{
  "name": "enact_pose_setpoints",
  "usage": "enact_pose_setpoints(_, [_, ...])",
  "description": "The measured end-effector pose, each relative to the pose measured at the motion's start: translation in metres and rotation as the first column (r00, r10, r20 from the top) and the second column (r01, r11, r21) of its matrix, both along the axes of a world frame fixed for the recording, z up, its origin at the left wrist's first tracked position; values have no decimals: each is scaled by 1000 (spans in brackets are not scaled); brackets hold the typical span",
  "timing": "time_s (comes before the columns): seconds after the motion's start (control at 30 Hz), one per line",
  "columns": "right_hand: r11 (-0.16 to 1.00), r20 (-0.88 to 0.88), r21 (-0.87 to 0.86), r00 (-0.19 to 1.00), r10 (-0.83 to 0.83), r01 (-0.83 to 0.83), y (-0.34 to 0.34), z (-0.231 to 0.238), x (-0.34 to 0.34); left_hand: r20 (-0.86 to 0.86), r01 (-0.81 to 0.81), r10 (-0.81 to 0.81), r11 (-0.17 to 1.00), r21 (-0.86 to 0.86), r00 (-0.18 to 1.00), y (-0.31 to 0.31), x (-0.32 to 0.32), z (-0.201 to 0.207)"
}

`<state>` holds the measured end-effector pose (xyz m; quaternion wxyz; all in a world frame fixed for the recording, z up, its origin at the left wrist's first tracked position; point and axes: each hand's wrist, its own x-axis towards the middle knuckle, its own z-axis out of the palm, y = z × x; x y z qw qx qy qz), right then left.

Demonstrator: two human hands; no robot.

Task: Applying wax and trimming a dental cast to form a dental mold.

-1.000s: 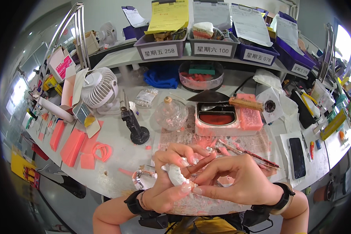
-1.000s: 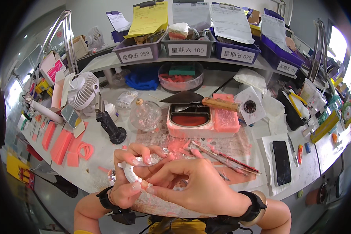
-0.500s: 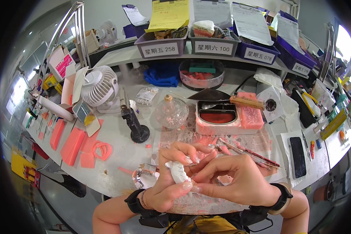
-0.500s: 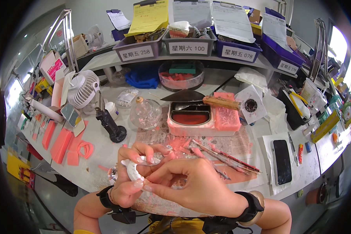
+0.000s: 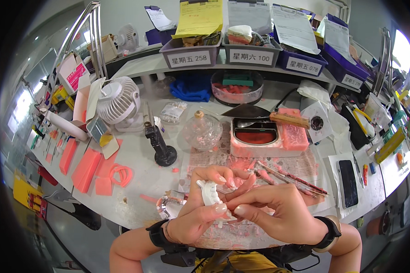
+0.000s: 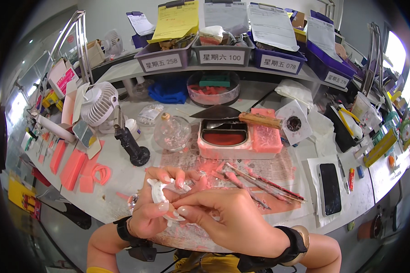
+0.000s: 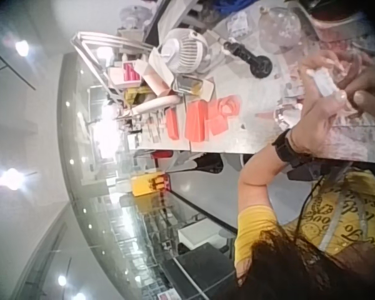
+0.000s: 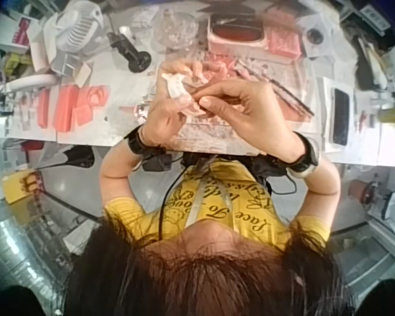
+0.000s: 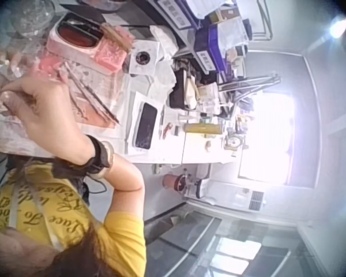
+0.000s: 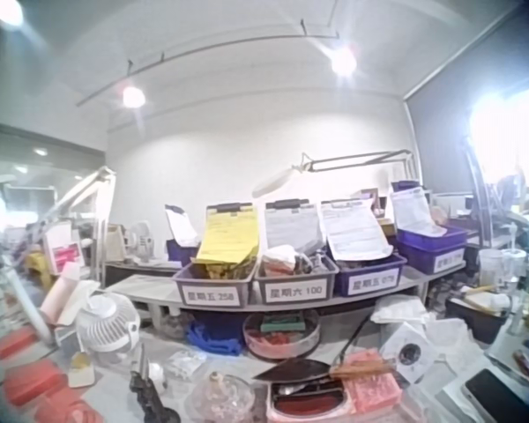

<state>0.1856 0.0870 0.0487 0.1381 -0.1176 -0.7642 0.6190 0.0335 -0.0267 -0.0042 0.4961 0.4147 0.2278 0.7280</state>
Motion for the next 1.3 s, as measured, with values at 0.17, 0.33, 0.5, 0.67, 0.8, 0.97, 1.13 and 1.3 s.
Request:
enact_pose_setpoints(0.17, [1000, 19, -3, 1000, 3, -3, 0, -1, -2, -92, -16, 17, 1000, 17, 996, -1, -1, -5])
enact_pose_setpoints(0.33, [997, 45, 61, 997, -59, 56, 2, -4, -3, -180, -107, 97, 993, -48, 979, -1, 0, -4])
enact_pose_setpoints(0.5, [712, -33, 696, 994, -104, 97, 24, -23, 0, 39, -283, 281, 949, 139, 959, 5, -19, 8])
enact_pose_setpoints(0.67, [296, 341, 915, 916, -212, -272, 11, -39, 24, 180, -230, 207, 966, 115, 962, 6, -23, 11])
enact_pose_setpoints(0.8, [410, 279, 897, 930, -240, -163, 18, -24, 36, 227, -173, 141, 977, 123, 964, 9, -18, 8])
enact_pose_setpoints(0.97, [321, -290, 797, 791, -539, 511, 49, 12, 73, -44, -245, 250, 966, 86, 967, -3, -17, 8])
enact_pose_setpoints(1.13, [20, -345, 836, 554, -757, 548, 102, 18, 105, -323, -178, 238, 963, 203, 916, 7, -14, 5])
enact_pose_setpoints(1.3, [8, -328, 890, 653, -682, 455, 129, -1, 76, -381, -169, 260, 952, 257, 887, 24, 0, 19])
